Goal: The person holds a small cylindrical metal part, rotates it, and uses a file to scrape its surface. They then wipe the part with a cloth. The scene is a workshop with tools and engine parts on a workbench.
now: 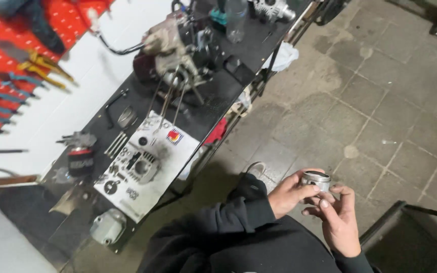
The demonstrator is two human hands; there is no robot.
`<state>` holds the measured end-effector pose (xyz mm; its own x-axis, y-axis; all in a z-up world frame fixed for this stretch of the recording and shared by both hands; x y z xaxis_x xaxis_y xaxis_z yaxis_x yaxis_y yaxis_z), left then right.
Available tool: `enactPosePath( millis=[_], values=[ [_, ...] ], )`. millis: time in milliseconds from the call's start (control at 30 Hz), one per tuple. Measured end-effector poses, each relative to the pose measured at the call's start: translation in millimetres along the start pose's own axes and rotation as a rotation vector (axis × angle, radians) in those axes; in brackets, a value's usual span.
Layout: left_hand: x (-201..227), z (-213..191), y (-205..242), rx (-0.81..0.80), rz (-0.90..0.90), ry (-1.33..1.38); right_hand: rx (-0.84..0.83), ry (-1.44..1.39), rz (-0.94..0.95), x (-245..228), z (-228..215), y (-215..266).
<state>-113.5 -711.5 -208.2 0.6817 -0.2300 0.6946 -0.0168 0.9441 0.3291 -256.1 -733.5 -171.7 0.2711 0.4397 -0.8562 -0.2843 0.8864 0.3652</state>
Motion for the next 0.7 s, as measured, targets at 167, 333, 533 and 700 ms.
enactPosePath(
  millis=[167, 333, 533, 700],
  values=[
    [72.1, 33.4, -106.9, -0.095, 0.025, -0.129, 0.064, 0.077, -0.049, -45.0, -11.4, -107.6],
    [103.9, 44.6, -192.4, -0.061, -0.029, -0.336, 0.094, 0.135, -0.001, -77.1, -17.0, -193.1],
    [98.8, 48.5, -332.9, -0.008, 0.025, -0.256, -0.018, 0.180, 0.070, -95.9, -58.4, -332.1],
    [102.3, 74.4, -461.7, 0.030, -0.082, -0.243, -0.203, 0.214, 0.052, -154.4, -92.7, -449.6]
  ],
)
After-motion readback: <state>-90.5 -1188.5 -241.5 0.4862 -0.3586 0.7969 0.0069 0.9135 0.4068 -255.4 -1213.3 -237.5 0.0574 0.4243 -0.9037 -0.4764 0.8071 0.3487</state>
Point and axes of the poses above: each hand's wrist, its own y-axis away from the middle knuckle, its own z-axis out of the palm, x = y × z, the point moved 4 cm from there along -y, towards the middle knuckle, and after that the axes turned 12 degrees about x, right-handed, at the moved point
